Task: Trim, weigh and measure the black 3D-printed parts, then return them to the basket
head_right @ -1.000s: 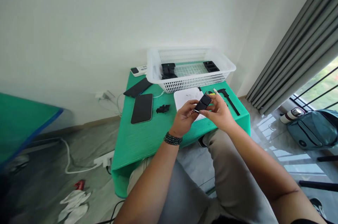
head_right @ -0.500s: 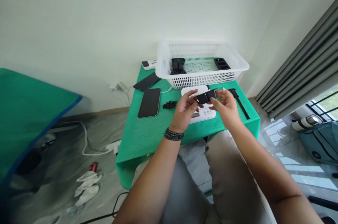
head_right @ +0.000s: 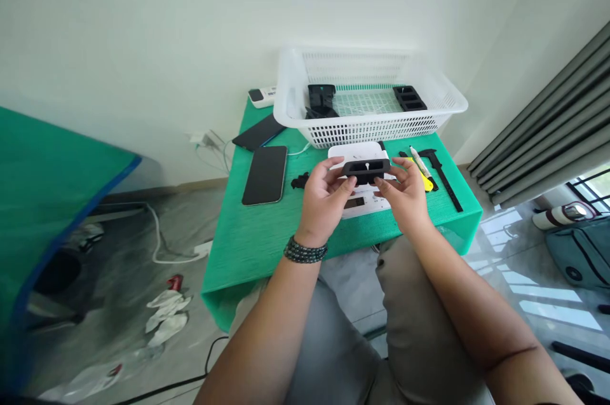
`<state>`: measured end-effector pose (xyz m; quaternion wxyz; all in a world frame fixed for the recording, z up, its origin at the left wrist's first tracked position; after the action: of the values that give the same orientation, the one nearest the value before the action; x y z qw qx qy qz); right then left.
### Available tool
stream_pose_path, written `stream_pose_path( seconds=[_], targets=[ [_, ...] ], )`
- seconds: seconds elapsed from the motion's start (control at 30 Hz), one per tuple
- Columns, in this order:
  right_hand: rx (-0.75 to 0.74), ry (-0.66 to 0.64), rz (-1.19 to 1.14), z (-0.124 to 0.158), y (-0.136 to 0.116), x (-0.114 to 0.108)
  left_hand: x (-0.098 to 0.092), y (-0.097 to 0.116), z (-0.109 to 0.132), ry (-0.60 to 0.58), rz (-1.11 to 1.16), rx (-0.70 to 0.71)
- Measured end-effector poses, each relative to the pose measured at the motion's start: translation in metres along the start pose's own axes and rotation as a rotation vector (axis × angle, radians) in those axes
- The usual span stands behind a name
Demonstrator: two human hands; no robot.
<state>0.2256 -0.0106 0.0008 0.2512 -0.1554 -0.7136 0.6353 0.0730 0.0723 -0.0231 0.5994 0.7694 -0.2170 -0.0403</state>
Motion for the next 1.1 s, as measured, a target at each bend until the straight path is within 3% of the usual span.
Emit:
stream_pose_path(
  seconds=[0.27, 0.5, 0.77, 0.9, 1.1],
  targets=[
    [-0.094, -0.091, 0.140, 0.004, -0.004, 0.005, -0.002, 0.013, 0.000, 0.062, -0.113, 0.139],
    [-0.113, -0.109, 0.118, -0.004, -0.010, 0.011, -0.001, 0.010, 0.000, 0.074, -0.111, 0.123],
    [-0.104, -0.190, 0.204, -0.015, -0.015, 0.025, -0.013, 0.017, -0.006, 0.100, -0.222, 0.212],
    [-0.173, -0.302, 0.278, -0.036, -0.028, 0.034, -0.023, 0.023, -0.014, 0.089, -0.266, 0.234],
    [-0.379, -0.621, 0.463, -0.080, -0.029, 0.048, -0.046, 0.040, -0.034, 0.052, -0.472, 0.270]
  ],
)
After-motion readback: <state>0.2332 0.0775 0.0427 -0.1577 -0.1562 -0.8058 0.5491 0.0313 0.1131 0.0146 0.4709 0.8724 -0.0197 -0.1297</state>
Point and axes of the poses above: each hand's wrist, its own z-axis away from the middle knuckle, its own x-axis out of the palm, y = z × x, the point moved 6 cm from there along -z, towards the middle knuckle, and after that the axes turned 2 degrees about y, right-handed, at the moved point
